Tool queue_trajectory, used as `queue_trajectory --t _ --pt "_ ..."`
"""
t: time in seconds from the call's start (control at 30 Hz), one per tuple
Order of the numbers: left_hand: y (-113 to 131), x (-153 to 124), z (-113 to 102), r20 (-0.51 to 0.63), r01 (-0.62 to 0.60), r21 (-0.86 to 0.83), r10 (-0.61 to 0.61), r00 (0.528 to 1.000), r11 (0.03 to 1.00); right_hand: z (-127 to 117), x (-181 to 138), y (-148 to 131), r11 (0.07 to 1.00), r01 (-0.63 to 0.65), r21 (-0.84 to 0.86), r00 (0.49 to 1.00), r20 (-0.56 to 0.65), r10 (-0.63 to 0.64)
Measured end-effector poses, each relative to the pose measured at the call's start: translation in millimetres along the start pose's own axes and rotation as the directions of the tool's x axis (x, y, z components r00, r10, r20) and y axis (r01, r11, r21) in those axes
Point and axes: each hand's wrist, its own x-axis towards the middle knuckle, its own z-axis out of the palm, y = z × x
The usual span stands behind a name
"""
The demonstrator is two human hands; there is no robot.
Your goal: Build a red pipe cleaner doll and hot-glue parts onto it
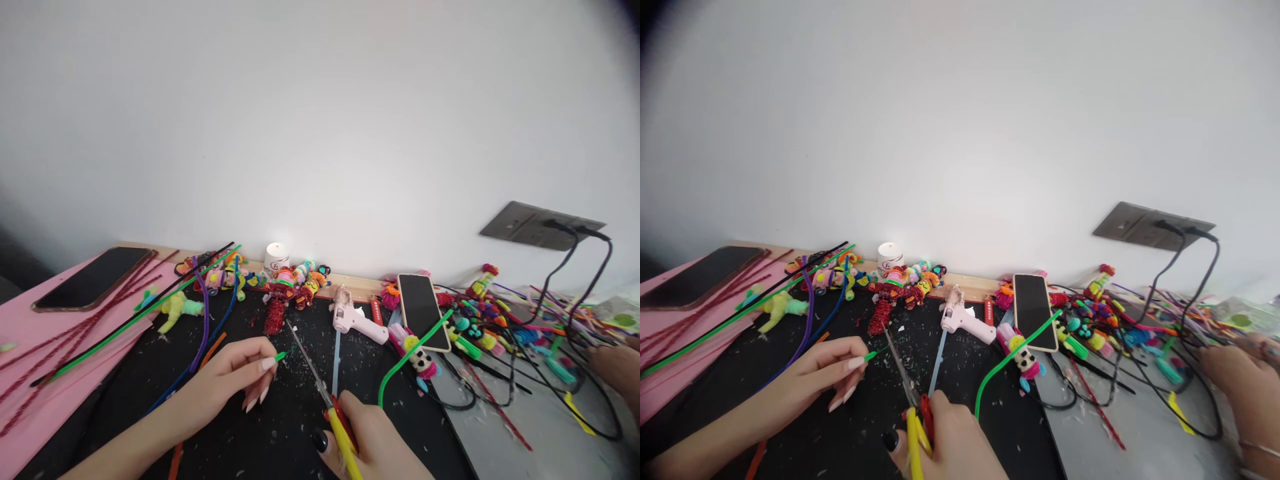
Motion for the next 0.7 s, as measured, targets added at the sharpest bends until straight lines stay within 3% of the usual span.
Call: queue_trajectory --t 0.7 --pt "0.4 1.0 0.3 0.003 0.005 0.033 -0.005 1.0 0.999 2.8 2.7 4.4 0.992 0.048 0.117 0.997 0.049 -0.055"
